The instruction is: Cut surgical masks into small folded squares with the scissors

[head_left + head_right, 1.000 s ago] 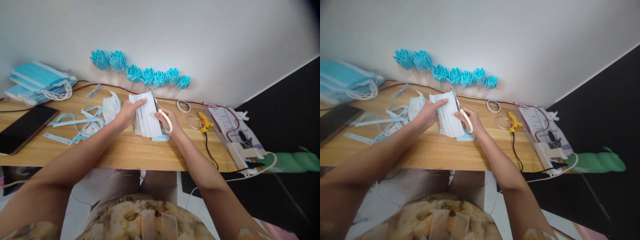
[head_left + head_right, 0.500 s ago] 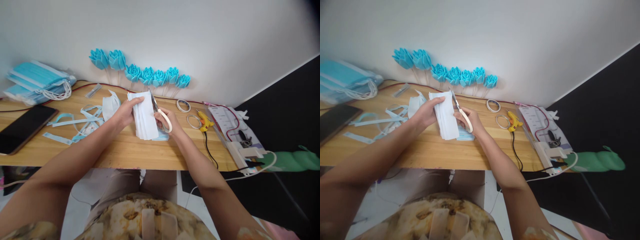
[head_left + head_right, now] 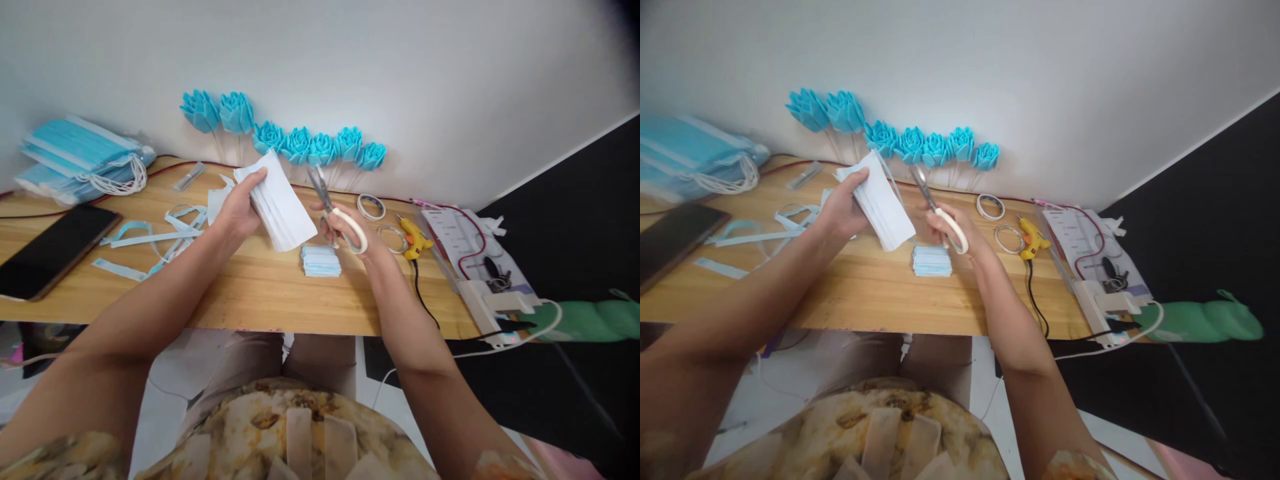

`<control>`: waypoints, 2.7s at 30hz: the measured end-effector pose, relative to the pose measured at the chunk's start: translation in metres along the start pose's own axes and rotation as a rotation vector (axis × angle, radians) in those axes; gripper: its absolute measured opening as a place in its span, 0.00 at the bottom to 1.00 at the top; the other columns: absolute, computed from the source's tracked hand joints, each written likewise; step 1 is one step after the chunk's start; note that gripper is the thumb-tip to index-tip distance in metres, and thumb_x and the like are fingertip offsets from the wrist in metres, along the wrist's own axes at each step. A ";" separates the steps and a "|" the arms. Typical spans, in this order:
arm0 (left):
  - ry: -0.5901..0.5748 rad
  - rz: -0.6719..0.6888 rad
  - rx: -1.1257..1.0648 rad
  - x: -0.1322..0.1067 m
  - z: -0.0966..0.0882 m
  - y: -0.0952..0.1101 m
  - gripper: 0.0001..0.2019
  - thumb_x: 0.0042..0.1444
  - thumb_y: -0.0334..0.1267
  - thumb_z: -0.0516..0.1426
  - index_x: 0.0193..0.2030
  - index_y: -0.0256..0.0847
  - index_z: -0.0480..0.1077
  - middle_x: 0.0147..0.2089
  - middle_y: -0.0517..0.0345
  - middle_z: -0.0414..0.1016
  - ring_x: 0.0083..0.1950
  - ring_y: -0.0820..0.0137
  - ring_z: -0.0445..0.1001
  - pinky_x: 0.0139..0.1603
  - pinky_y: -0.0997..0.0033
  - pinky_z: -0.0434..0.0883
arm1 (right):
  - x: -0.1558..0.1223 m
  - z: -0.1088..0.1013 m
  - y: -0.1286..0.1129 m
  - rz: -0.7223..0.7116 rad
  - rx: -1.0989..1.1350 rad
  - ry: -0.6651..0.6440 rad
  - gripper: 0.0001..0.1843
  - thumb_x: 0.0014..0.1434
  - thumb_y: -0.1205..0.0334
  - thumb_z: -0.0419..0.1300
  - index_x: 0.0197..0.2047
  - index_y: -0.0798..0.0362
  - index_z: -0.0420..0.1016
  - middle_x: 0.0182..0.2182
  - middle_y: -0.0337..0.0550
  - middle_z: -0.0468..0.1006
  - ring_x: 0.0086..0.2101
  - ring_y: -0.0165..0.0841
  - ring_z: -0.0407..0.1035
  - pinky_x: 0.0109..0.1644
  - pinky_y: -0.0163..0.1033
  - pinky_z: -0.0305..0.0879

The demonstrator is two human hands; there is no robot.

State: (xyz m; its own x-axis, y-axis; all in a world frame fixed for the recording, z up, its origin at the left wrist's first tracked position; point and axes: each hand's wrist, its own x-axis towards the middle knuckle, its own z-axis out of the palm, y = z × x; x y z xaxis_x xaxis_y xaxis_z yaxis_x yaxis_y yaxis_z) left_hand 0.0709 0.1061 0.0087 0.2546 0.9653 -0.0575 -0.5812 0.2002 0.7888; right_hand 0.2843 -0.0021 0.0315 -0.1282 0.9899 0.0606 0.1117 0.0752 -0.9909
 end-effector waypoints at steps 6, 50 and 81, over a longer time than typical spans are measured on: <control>-0.122 -0.020 0.147 -0.017 0.011 -0.002 0.21 0.49 0.47 0.70 0.44 0.37 0.76 0.39 0.50 0.83 0.51 0.53 0.83 0.57 0.55 0.80 | 0.012 -0.013 0.009 -0.216 0.164 0.362 0.31 0.55 0.33 0.67 0.52 0.47 0.74 0.28 0.37 0.74 0.27 0.31 0.70 0.25 0.36 0.66; -0.515 -0.200 0.716 -0.031 0.024 0.040 0.14 0.46 0.46 0.72 0.35 0.39 0.83 0.33 0.52 0.83 0.28 0.65 0.78 0.26 0.71 0.71 | 0.029 -0.013 -0.053 -0.208 -0.159 0.093 0.24 0.45 0.51 0.78 0.42 0.47 0.77 0.31 0.35 0.73 0.35 0.32 0.70 0.35 0.35 0.68; -0.423 0.045 0.242 -0.054 0.037 -0.009 0.28 0.46 0.54 0.72 0.52 0.44 0.77 0.62 0.47 0.78 0.65 0.55 0.75 0.54 0.64 0.76 | 0.026 0.009 0.016 -0.177 0.451 0.554 0.29 0.45 0.48 0.73 0.49 0.45 0.72 0.32 0.32 0.67 0.29 0.26 0.64 0.29 0.31 0.63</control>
State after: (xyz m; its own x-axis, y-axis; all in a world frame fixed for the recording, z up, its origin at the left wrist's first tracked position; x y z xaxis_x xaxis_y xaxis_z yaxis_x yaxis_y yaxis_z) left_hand 0.0911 0.0462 0.0272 0.5540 0.8096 0.1940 -0.4150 0.0665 0.9074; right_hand 0.2735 0.0241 0.0165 0.4231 0.8923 0.1576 -0.2965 0.3007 -0.9065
